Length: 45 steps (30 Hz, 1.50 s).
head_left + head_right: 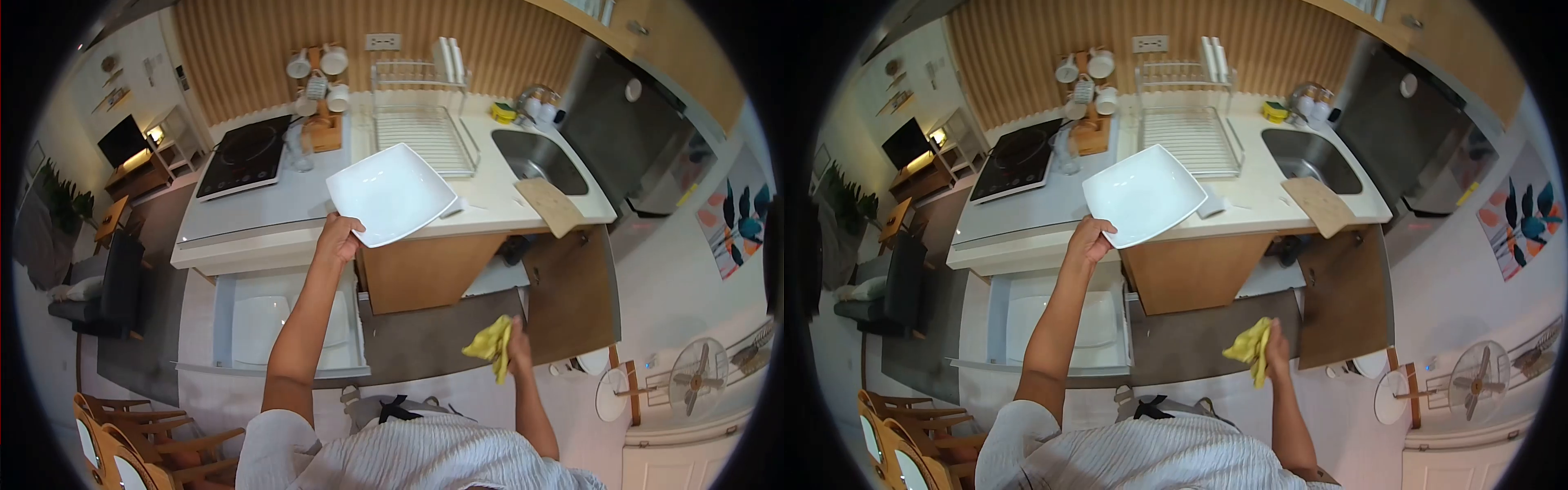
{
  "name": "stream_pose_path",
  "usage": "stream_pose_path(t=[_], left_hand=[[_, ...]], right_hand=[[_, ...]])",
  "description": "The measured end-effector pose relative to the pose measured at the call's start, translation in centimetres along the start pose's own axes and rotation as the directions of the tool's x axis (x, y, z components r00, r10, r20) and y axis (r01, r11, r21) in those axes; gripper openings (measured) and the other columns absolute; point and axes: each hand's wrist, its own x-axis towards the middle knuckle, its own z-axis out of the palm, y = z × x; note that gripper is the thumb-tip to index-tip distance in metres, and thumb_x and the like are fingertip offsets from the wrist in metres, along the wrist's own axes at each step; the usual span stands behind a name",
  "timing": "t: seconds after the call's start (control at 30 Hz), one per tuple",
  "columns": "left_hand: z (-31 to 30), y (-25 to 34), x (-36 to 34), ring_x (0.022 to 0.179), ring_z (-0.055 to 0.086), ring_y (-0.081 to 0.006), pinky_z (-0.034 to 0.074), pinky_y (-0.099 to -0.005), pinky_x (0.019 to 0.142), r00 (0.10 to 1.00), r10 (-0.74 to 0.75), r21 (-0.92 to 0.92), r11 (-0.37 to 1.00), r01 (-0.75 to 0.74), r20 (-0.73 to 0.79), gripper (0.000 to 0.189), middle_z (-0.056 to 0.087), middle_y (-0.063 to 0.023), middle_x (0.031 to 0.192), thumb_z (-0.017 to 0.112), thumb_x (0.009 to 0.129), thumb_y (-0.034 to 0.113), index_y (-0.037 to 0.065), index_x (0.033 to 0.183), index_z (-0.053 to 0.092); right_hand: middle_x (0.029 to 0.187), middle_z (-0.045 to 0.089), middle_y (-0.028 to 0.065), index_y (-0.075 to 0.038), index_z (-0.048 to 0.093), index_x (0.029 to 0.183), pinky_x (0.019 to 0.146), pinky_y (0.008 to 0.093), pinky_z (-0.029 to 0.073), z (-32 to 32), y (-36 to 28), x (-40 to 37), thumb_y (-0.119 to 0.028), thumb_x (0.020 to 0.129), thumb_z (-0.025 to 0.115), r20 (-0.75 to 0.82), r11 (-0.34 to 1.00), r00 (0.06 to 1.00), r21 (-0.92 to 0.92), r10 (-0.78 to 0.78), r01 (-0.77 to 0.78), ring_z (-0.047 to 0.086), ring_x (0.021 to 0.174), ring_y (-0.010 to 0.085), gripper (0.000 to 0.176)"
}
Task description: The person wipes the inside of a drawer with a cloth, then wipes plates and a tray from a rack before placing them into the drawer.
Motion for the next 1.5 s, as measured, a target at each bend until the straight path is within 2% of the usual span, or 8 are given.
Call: stream_pose_path(t=[0.2,0.4,0.5,0.8,1.0,1.23,1.4,1.5], left_hand=[[8.3,-7.4,-0.9,0.102,0.053,-0.0381,0.047,-0.0512,0.087,0.968,-0.16,-0.171,0.966,0.194,0.193,0.062,0.051,-0.0219,0.111,0.049,0.055,-0.01,-0.007,0.116,0.044],[21.1,-10.9,-0.8,0.104,0.054,-0.0297,0.05,-0.0419,0.087,0.975,0.014,-0.137,0.99,0.017,0.224,0.039,0.051,-0.0188,0.114,0.044,0.086,0.003,-0.003,0.123,0.037],[27.2,-12.1,1.4,0.101,0.056,-0.0246,0.05,-0.0387,0.084,0.97,0.09,-0.09,0.993,-0.071,0.226,0.032,0.054,-0.015,0.11,0.039,0.095,0.012,-0.001,0.124,0.038],[39.6,-14.4,14.8,0.093,0.05,-0.0105,0.04,-0.0255,0.083,0.815,0.545,0.051,0.824,-0.564,0.194,0.033,0.056,-0.0061,0.105,0.042,0.096,0.015,-0.002,0.124,0.045],[42.2,-13.9,21.3,0.09,0.05,-0.01,0.041,-0.0235,0.079,0.801,0.575,0.007,0.812,-0.584,0.169,0.035,0.056,-0.0074,0.104,0.042,0.096,0.015,-0.001,0.127,0.043],[43.7,-13.7,24.2,0.085,0.049,-0.0079,0.041,-0.0227,0.075,0.834,0.534,-0.002,0.842,-0.539,0.14,0.029,0.055,-0.0048,0.096,0.043,0.096,0.017,-0.002,0.118,0.048],[43.5,-14.1,24.5,0.082,0.049,-0.0077,0.041,-0.0229,0.073,0.853,0.515,-0.019,0.857,-0.515,0.087,0.026,0.055,-0.0034,0.091,0.045,0.095,0.016,-0.002,0.113,0.051],[44.0,-14.4,24.5,0.081,0.049,-0.0082,0.042,-0.0235,0.073,0.852,0.516,-0.032,0.856,-0.516,0.087,0.026,0.055,-0.0038,0.092,0.045,0.095,0.017,-0.002,0.112,0.052]], right_hand=[[0.073,0.058,0.0041,-0.005,0.054,0.097,0.042,0.0228,0.04,-6.2,-13.2,0.5,-0.027,0.096,0.039,-0.087,0.824,0.921,0.42,-0.38,0.38,0.052,0.052,0.0098,0.027],[0.078,0.057,0.0009,-0.003,0.058,0.099,0.056,0.0221,0.041,-5.8,-25.1,4.3,-0.028,0.093,0.05,-0.016,0.736,0.738,0.05,-0.675,0.675,0.052,0.065,0.0067,0.027],[0.1,0.055,0.0146,-0.004,0.055,0.109,0.081,0.0363,0.042,-2.7,-28.0,11.7,-0.025,0.088,0.052,0.086,0.225,0.264,-0.317,-0.961,0.921,0.054,0.093,0.0318,0.03],[0.103,0.052,0.0091,-0.024,0.053,0.122,0.072,0.0387,0.046,1.5,-35.7,28.4,-0.022,0.085,0.052,0.126,0.178,0.395,-0.74,-0.91,0.648,0.056,0.091,0.028,0.037],[0.095,0.055,0.0048,-0.018,0.06,0.109,0.067,0.0399,0.048,3.0,-38.1,33.8,-0.013,0.081,0.052,0.197,0.017,0.211,-0.69,-0.957,0.723,0.057,0.081,0.0256,0.029],[0.096,0.059,0.0048,-0.01,0.062,0.099,0.072,0.0378,0.047,3.0,-39.3,38.2,-0.014,0.079,0.056,0.073,0.272,0.368,-0.546,-0.927,0.792,0.058,0.089,0.0274,0.021],[0.087,0.058,0.006,-0.011,0.062,0.088,0.069,0.0399,0.047,2.6,-39.2,38.9,-0.016,0.082,0.051,0.157,0.023,0.137,-0.572,-0.978,0.82,0.058,0.083,0.0257,0.013],[0.089,0.058,0.0061,-0.01,0.062,0.089,0.07,0.0401,0.047,0.6,-42.9,40.5,-0.013,0.08,0.054,0.113,0.116,0.246,-0.648,-0.963,0.753,0.058,0.085,0.0265,0.013]])
